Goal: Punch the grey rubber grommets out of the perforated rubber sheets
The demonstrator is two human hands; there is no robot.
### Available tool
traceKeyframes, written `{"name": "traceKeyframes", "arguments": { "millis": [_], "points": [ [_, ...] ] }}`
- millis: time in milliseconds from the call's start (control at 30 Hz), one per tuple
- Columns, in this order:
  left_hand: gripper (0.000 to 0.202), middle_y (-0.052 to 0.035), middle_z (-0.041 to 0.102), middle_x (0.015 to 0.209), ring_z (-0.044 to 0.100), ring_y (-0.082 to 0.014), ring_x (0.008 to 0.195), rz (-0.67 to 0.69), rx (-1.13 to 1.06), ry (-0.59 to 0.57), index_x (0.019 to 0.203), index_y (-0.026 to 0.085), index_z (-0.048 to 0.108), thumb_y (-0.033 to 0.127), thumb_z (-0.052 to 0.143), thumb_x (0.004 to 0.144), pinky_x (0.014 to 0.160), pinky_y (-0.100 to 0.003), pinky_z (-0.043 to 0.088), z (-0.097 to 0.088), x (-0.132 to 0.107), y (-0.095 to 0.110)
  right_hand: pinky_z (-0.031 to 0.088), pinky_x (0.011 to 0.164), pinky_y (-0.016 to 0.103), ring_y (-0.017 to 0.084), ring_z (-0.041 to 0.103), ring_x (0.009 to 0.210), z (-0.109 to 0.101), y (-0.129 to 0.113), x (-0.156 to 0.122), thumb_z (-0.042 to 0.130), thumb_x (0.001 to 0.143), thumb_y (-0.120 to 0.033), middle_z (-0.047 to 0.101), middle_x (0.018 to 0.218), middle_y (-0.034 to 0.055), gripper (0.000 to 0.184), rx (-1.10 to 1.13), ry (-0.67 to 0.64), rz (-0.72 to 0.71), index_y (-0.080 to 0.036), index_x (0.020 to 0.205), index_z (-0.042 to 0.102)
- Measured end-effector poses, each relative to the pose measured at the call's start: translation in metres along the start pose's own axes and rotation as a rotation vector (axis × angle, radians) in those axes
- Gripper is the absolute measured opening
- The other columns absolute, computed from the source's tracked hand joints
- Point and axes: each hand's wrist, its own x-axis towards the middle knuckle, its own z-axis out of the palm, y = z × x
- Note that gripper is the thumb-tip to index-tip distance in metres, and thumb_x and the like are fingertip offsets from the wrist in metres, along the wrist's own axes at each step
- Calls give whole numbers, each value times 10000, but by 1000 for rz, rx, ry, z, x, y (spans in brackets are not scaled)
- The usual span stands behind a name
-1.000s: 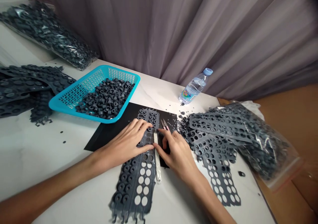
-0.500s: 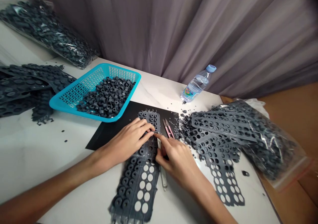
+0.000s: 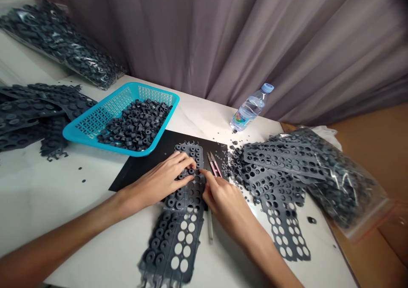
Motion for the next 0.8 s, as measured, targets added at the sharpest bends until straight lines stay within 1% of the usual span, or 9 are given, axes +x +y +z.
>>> {"name": "traceKeyframes", "arguments": {
  "millis": [67,167,233,333,400,500,600,700,800],
  "points": [
    [103,-40,636,1182,604,-251,1167,-6,-22,-4,1165,241,622,294,572,1092,1025,-416,500,1,0,-1,512,622,311,219,718,713,-3,3,0,488,1023,-98,756,905,92,410,96,44,-8,-125,1405,634],
    [109,-41,642,1200,600,-250,1204,9,-19,-13,1188,240,619,274,581,1092,1059,-416,486,2,-2,-1,544,700,313,209,722,815,-10,7,-1,469,1056,-142,758,992,101,332,266,227,-33,-169,1298,695],
    [129,-43,644,1236,595,-251,1234,24,-11,-22,1218,239,609,263,587,1093,1081,-418,474,1,-3,0,552,740,322,208,718,859,-16,10,-1,456,1064,-141,757,1032,98,339,323,319,-62,-191,1300,693],
    [167,-40,645,1264,593,-248,1241,35,15,-37,1264,238,585,261,587,1099,1062,-411,479,-2,-4,5,551,762,320,198,710,872,-21,15,-1,468,1074,-130,753,1062,81,331,347,318,-116,-224,1318,671],
    [166,-40,649,1241,589,-250,1222,51,57,-32,1262,228,581,265,587,1100,1043,-413,483,-4,-5,7,547,776,319,196,703,867,-19,18,1,508,1088,-159,754,1067,71,237,338,320,-107,-233,1243,672],
    [157,-47,651,1217,570,-260,1206,86,114,-16,1235,215,598,291,594,1098,1046,-426,480,-6,-6,9,528,776,324,200,678,831,-9,20,4,570,1105,-261,727,967,55,80,285,399,-38,-230,1110,643],
    [169,-48,654,1228,557,-263,1205,112,136,-21,1233,220,616,322,589,1101,1058,-428,478,-6,-5,7,490,734,318,194,640,779,-3,21,6,576,1113,-353,679,894,41,158,228,450,46,-231,1015,593],
    [190,-53,654,1239,562,-263,1191,136,162,-16,1252,222,620,333,574,1105,1064,-428,482,-5,-5,5,443,668,307,183,616,731,-6,21,7,499,1138,-400,656,840,35,292,234,459,149,-232,912,578],
    [208,-72,641,1236,560,-283,1178,136,235,11,1263,218,617,334,567,1098,1060,-460,491,-1,-6,5,437,633,300,184,625,714,-10,18,7,418,1156,-427,662,819,36,354,382,414,196,-228,982,653]
  ]
}}
